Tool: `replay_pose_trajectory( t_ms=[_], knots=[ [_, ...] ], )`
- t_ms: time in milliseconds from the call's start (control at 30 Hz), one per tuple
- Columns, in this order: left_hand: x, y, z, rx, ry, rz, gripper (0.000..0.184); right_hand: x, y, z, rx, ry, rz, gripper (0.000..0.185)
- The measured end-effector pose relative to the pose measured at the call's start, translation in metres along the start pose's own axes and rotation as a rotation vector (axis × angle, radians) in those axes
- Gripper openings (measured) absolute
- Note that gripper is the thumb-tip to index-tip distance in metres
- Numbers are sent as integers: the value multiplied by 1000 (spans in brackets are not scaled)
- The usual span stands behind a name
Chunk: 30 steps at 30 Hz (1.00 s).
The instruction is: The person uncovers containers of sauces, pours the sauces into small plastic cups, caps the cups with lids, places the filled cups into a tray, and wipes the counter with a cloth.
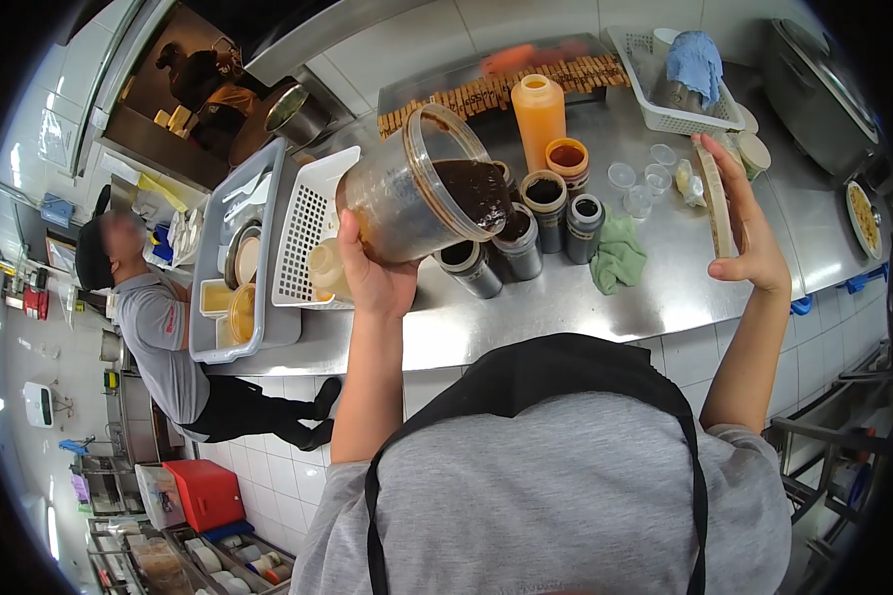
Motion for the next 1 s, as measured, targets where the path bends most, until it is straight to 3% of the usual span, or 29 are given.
replay_pose_trajectory(
  t_ms=[567,1000],
  knots=[
    [8,-4,3,-75,-24,70,59,0,-3,-2,-24,4,0,116],
    [-6,-3,7,-42,124,155,72,-14,-43,-28,-165,111,-133,116]
  ],
)
Point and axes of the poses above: each hand's wrist, its own z-axis away from the middle knuckle, its own y-axis out of the back of the hand, x = y × z, the point moved 9 cm from there along -z, towards the middle knuckle, and after that the axes turned 3 degrees about y, right-handed, at the moved point
